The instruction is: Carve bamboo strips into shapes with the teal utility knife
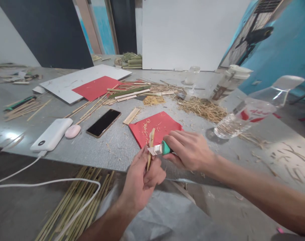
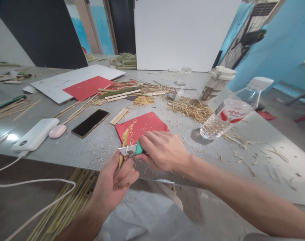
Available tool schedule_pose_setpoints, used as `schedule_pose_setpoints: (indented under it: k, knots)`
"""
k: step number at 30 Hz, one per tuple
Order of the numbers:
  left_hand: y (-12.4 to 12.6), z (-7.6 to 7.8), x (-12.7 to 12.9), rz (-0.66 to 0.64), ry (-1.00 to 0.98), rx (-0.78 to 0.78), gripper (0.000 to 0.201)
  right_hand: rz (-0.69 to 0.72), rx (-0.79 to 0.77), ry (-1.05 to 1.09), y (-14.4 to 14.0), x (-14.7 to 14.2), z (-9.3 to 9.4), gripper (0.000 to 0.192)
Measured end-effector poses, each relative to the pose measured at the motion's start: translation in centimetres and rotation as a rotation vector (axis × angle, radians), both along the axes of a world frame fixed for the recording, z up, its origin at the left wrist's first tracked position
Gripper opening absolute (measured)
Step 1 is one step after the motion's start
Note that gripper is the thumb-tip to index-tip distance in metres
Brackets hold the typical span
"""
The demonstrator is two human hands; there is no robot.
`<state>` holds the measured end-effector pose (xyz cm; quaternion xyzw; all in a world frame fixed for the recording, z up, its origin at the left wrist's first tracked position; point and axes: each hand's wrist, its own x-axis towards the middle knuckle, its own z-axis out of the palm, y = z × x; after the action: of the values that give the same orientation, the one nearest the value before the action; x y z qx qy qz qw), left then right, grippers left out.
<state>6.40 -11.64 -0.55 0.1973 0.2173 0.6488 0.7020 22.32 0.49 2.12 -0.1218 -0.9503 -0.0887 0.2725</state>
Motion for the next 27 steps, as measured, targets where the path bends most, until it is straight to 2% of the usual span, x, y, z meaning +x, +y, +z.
schedule_pose_setpoints:
  k: [6, 16, 20, 23, 27]
  knots:
    - [-0.2, -0.1, 0.6, 0.056, 0.045, -0.021, 0.04, -0.052, -0.006, 0.035, 0.5, 0.2, 0.0, 0.053]
    - [0.0, -0.3, 0.3, 0.027, 0.097, -0.016, 0.039, 0.079, -0.159, -0.017, 1.7, 0.6, 0.4, 0.045]
    - [0.2, -0.4, 0.2, 0.066, 0.107, -0.011, 0.038, 0.158, -0.184, -0.07, 2.2, 1.1, 0.4, 0.045]
    - [0.2, -0.4, -0.1, 0.081, 0.127, -0.01, 0.037, 0.195, -0.295, -0.087, 2.3, 1.2, 0.5, 0.043]
    - [0.1, -0.4, -0.3, 0.048, 0.154, -0.013, 0.038, 0.174, -0.434, -0.078, 2.6, 1.2, 0.5, 0.04]
